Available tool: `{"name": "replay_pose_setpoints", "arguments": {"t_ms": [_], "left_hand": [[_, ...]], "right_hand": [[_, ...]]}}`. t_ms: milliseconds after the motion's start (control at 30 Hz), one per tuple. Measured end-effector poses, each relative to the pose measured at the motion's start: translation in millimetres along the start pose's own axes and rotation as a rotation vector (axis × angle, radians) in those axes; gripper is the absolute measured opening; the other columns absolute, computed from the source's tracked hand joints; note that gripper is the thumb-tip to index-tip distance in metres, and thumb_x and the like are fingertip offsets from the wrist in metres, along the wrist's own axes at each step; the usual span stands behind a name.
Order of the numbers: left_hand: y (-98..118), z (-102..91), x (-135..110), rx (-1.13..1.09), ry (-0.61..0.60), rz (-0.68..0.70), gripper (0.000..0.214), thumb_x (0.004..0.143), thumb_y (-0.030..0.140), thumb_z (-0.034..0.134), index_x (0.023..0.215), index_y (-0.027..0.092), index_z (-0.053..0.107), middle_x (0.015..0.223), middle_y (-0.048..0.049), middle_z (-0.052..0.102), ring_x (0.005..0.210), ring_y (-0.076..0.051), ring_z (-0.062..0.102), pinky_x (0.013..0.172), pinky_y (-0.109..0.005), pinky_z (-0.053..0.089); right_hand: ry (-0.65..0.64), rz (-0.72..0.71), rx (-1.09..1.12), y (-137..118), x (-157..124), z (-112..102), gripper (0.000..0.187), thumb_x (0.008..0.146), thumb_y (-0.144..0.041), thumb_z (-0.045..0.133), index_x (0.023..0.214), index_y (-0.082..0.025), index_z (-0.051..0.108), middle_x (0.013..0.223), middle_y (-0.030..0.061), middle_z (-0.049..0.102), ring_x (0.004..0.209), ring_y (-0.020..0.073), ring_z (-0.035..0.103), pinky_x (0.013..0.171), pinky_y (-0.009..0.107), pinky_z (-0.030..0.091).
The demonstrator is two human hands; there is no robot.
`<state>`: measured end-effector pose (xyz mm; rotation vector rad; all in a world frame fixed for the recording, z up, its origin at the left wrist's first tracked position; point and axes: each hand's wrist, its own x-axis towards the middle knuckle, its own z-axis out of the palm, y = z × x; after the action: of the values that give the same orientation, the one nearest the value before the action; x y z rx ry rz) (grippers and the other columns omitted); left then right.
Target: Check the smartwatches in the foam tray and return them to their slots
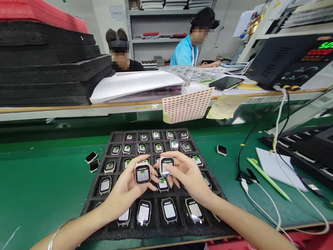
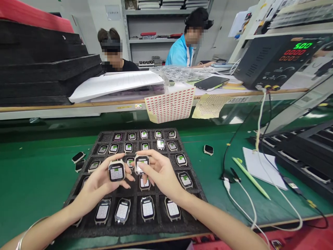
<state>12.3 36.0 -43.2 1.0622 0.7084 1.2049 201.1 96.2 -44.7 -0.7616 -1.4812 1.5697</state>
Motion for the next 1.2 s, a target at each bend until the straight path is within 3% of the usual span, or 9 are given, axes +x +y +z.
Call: {"name": "replay_pose_setpoints", "arguments": {"t_ms": [167, 333, 633, 767, 967, 1067, 1200], "left_hand": [[-1.6, 0.1, 2.7, 0.036, 0.047, -0.019, 0.04, 0.091, 0.023, 0.053, 0.13, 0.025, 0.043, 0.103, -0.0077, 0.06, 0.095, -0.021, 0.062, 0.078, -0.034, 0.055], [-5.7, -3.9, 4.7, 0.009, 0.08, 0.003, 0.043, 0.093, 0.022, 0.049, 0.134, 0.024, 0.038, 0.095, -0.0063, 0.061, 0.09, -0.02, 0.063, 0.073, -0.032, 0.056], [-2.7, -1.4, 3.5, -0.005, 0.061, 0.046, 0.064, 0.081, 0.013, 0.065, 0.137, 0.026, 0.036, 0.102, -0.0061, 0.06, 0.092, -0.02, 0.063, 0.077, -0.031, 0.056], [-3.4, 0.7, 2.6, 0.052, 0.106, 0.029, 0.058, 0.086, 0.016, 0.06, 0.138, 0.025, 0.035, 0.095, -0.0045, 0.06, 0.082, -0.016, 0.063, 0.07, -0.029, 0.056], [-4.2, -2.4, 1.6, 0.056, 0.052, 0.059, 0.054, 0.085, 0.016, 0.061, 0.134, 0.024, 0.039, 0.098, -0.006, 0.06, 0.085, -0.019, 0.063, 0.072, -0.031, 0.056], [-3.3, -2.3, 3.1, 0.075, 0.042, 0.074, 0.049, 0.086, 0.018, 0.059, 0.131, 0.024, 0.042, 0.095, -0.0055, 0.06, 0.084, -0.018, 0.062, 0.07, -0.031, 0.057], [-1.6, -0.3, 5.7, 0.11, 0.11, 0.063, 0.04, 0.089, 0.023, 0.056, 0.128, 0.021, 0.044, 0.086, -0.004, 0.06, 0.075, -0.016, 0.061, 0.059, -0.027, 0.057]], "right_hand": [[-0.072, -0.023, 0.051, 0.3, -2.9, -4.2, 0.029, 0.088, -0.025, 0.063, 0.116, -0.019, 0.057, 0.086, 0.0057, 0.066, 0.049, 0.0103, 0.059, 0.037, 0.016, 0.04], [-0.201, -0.054, 0.128, -0.8, -6.2, -4.4, 0.046, 0.085, -0.016, 0.064, 0.129, -0.022, 0.05, 0.098, 0.0088, 0.065, 0.069, 0.0173, 0.067, 0.046, 0.019, 0.05], [-0.168, -0.053, 0.127, 0.5, -7.6, -0.8, 0.048, 0.085, -0.013, 0.064, 0.13, -0.024, 0.05, 0.094, 0.0069, 0.065, 0.067, 0.0158, 0.067, 0.046, 0.018, 0.053], [-0.207, -0.059, 0.174, 2.8, -6.3, -5.4, 0.044, 0.085, -0.016, 0.061, 0.127, -0.022, 0.053, 0.096, 0.0086, 0.066, 0.065, 0.0176, 0.067, 0.044, 0.02, 0.053], [-0.093, -0.068, 0.075, 4.5, -6.2, -3.4, 0.026, 0.093, -0.026, 0.057, 0.117, -0.02, 0.059, 0.074, 0.0029, 0.064, 0.051, 0.0135, 0.064, 0.038, 0.016, 0.047], [-0.061, -0.05, 0.046, 3.9, -7.6, -0.3, 0.023, 0.092, -0.024, 0.058, 0.115, -0.021, 0.06, 0.078, 0.0032, 0.065, 0.049, 0.0105, 0.062, 0.038, 0.013, 0.045], [-0.112, -0.039, 0.081, 2.9, -9.2, 0.0, 0.027, 0.09, -0.021, 0.058, 0.117, -0.022, 0.059, 0.086, 0.0057, 0.067, 0.053, 0.0106, 0.063, 0.039, 0.014, 0.045]]}}
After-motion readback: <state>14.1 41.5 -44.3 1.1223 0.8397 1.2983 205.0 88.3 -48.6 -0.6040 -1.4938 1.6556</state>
